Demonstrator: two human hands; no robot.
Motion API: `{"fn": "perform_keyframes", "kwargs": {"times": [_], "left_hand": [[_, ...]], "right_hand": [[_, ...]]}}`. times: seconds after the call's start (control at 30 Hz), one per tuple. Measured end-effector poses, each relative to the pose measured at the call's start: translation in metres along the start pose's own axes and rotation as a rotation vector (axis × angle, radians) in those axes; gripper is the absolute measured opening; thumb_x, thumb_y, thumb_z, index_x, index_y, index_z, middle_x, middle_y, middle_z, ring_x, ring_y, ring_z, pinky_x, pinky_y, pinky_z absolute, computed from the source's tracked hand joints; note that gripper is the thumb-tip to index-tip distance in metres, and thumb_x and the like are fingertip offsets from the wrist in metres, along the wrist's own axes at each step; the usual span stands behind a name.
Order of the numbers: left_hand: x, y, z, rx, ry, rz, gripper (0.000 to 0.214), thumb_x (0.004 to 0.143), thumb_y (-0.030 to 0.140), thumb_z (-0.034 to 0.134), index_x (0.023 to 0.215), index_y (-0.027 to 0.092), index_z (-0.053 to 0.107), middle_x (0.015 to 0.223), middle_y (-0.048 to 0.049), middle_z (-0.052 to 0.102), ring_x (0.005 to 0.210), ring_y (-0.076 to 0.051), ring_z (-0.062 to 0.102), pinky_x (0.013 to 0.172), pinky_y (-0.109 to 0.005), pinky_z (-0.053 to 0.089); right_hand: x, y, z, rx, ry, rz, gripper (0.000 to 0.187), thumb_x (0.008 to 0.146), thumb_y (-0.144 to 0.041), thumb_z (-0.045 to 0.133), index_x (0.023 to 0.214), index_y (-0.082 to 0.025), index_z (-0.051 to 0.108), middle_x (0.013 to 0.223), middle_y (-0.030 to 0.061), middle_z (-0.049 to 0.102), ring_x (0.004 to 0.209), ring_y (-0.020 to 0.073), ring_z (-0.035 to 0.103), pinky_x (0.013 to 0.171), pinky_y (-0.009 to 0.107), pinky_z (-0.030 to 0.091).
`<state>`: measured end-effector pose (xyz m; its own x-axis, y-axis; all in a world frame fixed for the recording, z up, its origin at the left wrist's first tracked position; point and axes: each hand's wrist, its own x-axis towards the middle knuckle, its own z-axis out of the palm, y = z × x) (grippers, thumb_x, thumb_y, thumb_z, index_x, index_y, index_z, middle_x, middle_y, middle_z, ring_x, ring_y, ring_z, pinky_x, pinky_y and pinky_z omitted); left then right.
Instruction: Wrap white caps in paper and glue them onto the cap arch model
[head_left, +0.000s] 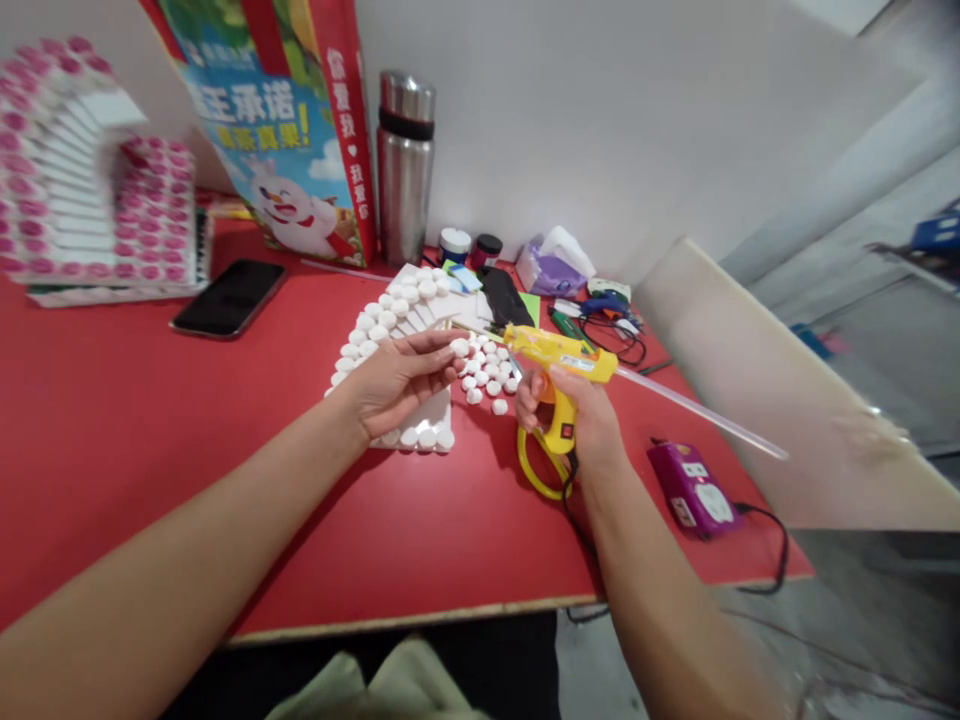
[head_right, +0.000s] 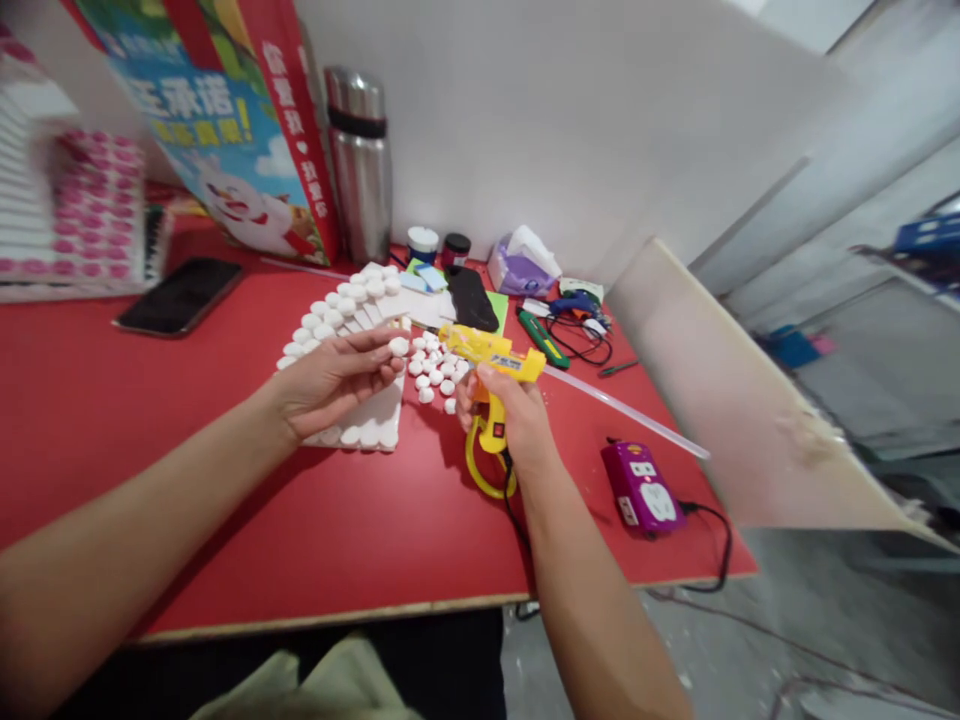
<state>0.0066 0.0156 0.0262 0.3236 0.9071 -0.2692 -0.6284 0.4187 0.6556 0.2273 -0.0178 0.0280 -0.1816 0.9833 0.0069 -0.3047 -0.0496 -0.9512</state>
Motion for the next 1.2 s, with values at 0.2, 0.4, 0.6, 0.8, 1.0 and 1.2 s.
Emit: {"fn": "perform_keyframes", "kwargs": {"times": [0.2, 0.4, 0.6, 0.8, 1.0, 1.2], "left_hand": [[-0.001, -0.002, 0.0, -0.028, 0.001, -0.018, 0.026, 0.094, -0.006, 0.056, 0.102, 0.007, 0.078, 0.086, -0.0077, 0.077, 0.07, -0.008, 0.072, 0.07, -0.015, 0.06], [0.0, 0.0, 0.001, -0.032, 0.013, -0.026, 0.021, 0.096, -0.004, 0.055, 0.095, 0.007, 0.074, 0.084, -0.0076, 0.077, 0.07, -0.009, 0.073, 0.069, -0.017, 0.06], [0.0, -0.001, -0.002, -0.022, -0.006, -0.03, 0.018, 0.096, -0.002, 0.057, 0.091, 0.008, 0.071, 0.083, -0.009, 0.077, 0.071, -0.01, 0.073, 0.07, -0.018, 0.059], [0.002, -0.002, -0.005, -0.015, -0.024, -0.038, 0.013, 0.094, 0.0, 0.061, 0.094, 0.008, 0.072, 0.086, -0.0111, 0.077, 0.072, -0.011, 0.072, 0.071, -0.019, 0.058], [-0.001, 0.0, -0.001, -0.012, -0.004, -0.044, 0.016, 0.098, 0.001, 0.056, 0.091, 0.008, 0.069, 0.085, -0.0106, 0.077, 0.069, -0.01, 0.072, 0.068, -0.018, 0.058], [-0.002, 0.001, 0.001, -0.005, 0.004, -0.05, 0.018, 0.098, 0.0, 0.055, 0.09, 0.008, 0.069, 0.083, -0.0095, 0.077, 0.067, -0.01, 0.072, 0.066, -0.017, 0.059]], "right_hand": [[-0.004, -0.001, 0.005, -0.004, -0.028, 0.0, 0.032, 0.085, -0.04, 0.073, 0.065, -0.016, 0.065, 0.058, 0.0006, 0.057, 0.047, 0.0135, 0.057, 0.046, 0.026, 0.042], [-0.005, -0.005, 0.013, 0.017, -0.041, 0.04, 0.033, 0.078, -0.039, 0.078, 0.059, -0.016, 0.064, 0.053, 0.0, 0.053, 0.044, 0.0125, 0.052, 0.041, 0.024, 0.039], [-0.005, -0.001, 0.009, -0.005, -0.076, 0.033, 0.033, 0.082, -0.039, 0.075, 0.061, -0.017, 0.063, 0.052, -0.0009, 0.051, 0.041, 0.0124, 0.051, 0.039, 0.025, 0.038], [-0.006, -0.003, 0.012, -0.058, -0.082, 0.062, 0.038, 0.08, -0.044, 0.077, 0.059, -0.018, 0.058, 0.051, -0.0024, 0.049, 0.039, 0.0116, 0.049, 0.039, 0.025, 0.037], [-0.006, -0.006, 0.014, -0.085, -0.077, 0.068, 0.039, 0.08, -0.044, 0.076, 0.059, -0.018, 0.056, 0.05, -0.0032, 0.048, 0.037, 0.0112, 0.05, 0.04, 0.024, 0.034], [-0.006, -0.006, 0.014, -0.094, -0.082, 0.062, 0.039, 0.081, -0.044, 0.076, 0.059, -0.018, 0.055, 0.05, -0.004, 0.047, 0.037, 0.0104, 0.048, 0.039, 0.025, 0.034]]}}
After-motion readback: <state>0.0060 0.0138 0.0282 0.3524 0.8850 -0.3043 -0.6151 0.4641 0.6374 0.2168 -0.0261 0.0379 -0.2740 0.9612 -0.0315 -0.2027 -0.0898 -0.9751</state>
